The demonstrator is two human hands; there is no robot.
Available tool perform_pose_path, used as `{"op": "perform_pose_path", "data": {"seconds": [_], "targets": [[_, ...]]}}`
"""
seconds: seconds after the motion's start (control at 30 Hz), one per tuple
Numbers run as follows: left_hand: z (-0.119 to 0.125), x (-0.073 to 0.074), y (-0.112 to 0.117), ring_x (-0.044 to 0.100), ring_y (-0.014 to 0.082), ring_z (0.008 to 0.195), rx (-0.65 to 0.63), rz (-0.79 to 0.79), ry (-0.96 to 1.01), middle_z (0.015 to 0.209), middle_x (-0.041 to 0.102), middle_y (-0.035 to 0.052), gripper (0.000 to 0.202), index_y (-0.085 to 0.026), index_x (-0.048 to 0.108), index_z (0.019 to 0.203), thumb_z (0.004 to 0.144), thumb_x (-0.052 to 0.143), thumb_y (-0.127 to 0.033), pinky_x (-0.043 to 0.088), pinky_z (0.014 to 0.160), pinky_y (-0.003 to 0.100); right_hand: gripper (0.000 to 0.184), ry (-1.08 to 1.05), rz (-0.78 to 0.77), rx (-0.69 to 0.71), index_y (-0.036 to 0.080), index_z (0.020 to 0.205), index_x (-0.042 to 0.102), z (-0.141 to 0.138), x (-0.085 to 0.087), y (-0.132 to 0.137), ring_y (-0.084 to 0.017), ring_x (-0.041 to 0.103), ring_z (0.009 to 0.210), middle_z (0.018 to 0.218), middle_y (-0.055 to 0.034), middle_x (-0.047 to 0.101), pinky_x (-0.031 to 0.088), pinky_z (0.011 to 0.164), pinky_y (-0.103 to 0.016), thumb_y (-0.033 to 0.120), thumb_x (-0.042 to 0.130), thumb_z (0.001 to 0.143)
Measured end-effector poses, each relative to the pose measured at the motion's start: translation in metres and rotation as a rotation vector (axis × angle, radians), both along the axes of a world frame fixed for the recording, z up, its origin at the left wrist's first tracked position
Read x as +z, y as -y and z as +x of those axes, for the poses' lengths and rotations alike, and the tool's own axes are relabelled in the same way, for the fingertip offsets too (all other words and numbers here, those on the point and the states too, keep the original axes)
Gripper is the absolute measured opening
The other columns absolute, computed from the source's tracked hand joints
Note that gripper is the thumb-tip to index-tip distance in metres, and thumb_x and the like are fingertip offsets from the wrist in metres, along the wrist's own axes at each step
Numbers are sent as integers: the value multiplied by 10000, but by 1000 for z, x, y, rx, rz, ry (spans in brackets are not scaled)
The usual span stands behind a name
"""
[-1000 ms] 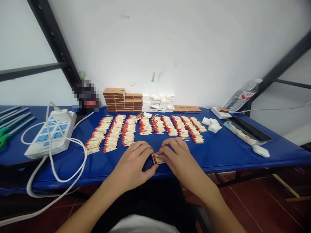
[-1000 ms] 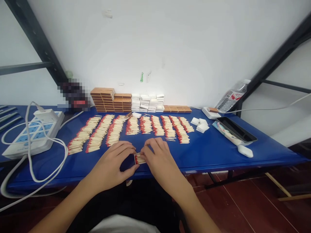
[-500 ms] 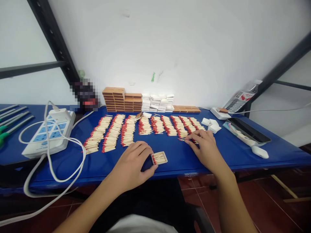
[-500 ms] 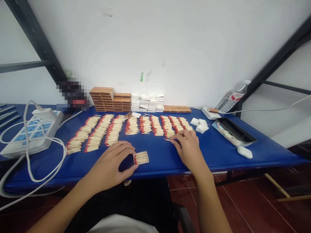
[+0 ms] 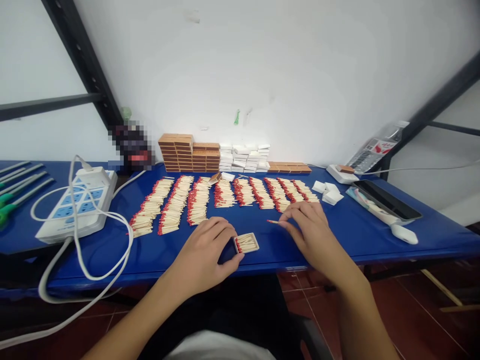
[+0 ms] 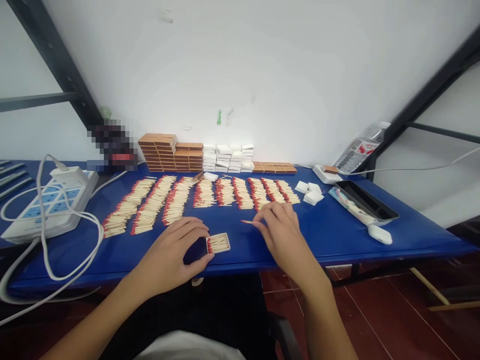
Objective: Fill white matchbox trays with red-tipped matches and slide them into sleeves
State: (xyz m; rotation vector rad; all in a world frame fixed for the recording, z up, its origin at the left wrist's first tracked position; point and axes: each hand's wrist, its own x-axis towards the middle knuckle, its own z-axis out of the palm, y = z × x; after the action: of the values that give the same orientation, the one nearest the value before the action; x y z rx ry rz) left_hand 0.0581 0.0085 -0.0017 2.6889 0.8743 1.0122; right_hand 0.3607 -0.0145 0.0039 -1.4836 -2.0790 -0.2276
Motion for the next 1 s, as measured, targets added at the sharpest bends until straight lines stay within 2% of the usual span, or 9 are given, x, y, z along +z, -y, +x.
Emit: {"op": "perform_pose_path", "data": {"seconds": [0.1, 0.2, 0.33, 0.5, 0.6, 0.7, 0.77, 0.83, 1.0], "targets": [[0, 0, 0, 692, 327, 1224, 1, -3, -3, 1196, 768, 103, 212, -216, 673, 1147, 968, 777, -260, 582, 1087, 537, 135, 26, -1, 88, 245, 1034, 651, -28, 10, 11, -292, 576, 1092, 1132, -105, 672, 486, 996, -479, 254, 548, 1120], [0, 0, 1, 694, 328, 1217, 1, -4, -8, 1190, 768, 101, 206, -221, 675, 1139, 964, 778, -259, 584, 1082, 536, 113, 93, 13, 121, 229, 1026, 654, -50, 10, 14, -284, 573, 1071, 1131, -107, 676, 491, 950, -464, 187, 578, 1098], [1, -1, 0, 695, 331, 1223, -6, 7, 1, 1191, 765, 106, 210, -216, 681, 1143, 963, 780, -263, 584, 1089, 537, 113, 152, 28, 144, 217, 1033, 662, -67, 2, 10, -281, 568, 1085, 1156, -104, 678, 492, 930, -451, 128, 605, 1072], [1, 0, 0, 700, 327, 1214, -12, 24, 3, 1200, 764, 106, 185, -211, 683, 1139, 973, 759, -241, 589, 1074, 527, 105, 80, -16, 185, 219, 1026, 665, -78, 1, 9, -271, 572, 1069, 1146, -95, 672, 505, 924, -442, 167, 601, 1092], [1, 1, 0, 697, 334, 1216, -12, 16, -3, 1196, 765, 111, 207, -193, 686, 1139, 963, 780, -250, 586, 1076, 542, 98, -1, -43, 219, 229, 1062, 677, -67, 5, 6, -266, 581, 1091, 1138, -87, 674, 505, 965, -440, 203, 593, 1106], [0, -1, 0, 693, 333, 1223, -6, 3, 2, 1199, 767, 113, 231, -194, 688, 1148, 955, 794, -262, 586, 1081, 547, 113, -60, 25, 139, 237, 1071, 691, -39, 3, -4, -278, 583, 1079, 1098, -87, 691, 492, 994, -464, 236, 586, 1112], [0, -1, 0, 692, 330, 1228, -4, 2, -1, 1204, 768, 112, 232, -201, 687, 1154, 958, 791, -268, 586, 1085, 546, 119, -71, 100, 14, 235, 1064, 700, -14, -3, -14, -294, 577, 1047, 1065, -92, 702, 487, 984, -488, 245, 587, 1100], [-1, -2, 0, 693, 331, 1231, -1, 5, -9, 1210, 769, 112, 233, -205, 684, 1161, 963, 787, -272, 586, 1084, 546, 132, -42, 112, -81, 233, 1053, 718, 8, -12, -22, -313, 568, 1038, 1056, -102, 703, 485, 973, -507, 262, 593, 1084], [-1, -1, 0, 695, 333, 1234, 1, 13, -15, 1211, 772, 111, 243, -199, 681, 1170, 964, 789, -271, 587, 1081, 542, 175, -16, 59, -140, 228, 1053, 745, 32, -29, -31, -329, 567, 1069, 1075, -116, 694, 481, 973, -514, 301, 588, 1082]]}}
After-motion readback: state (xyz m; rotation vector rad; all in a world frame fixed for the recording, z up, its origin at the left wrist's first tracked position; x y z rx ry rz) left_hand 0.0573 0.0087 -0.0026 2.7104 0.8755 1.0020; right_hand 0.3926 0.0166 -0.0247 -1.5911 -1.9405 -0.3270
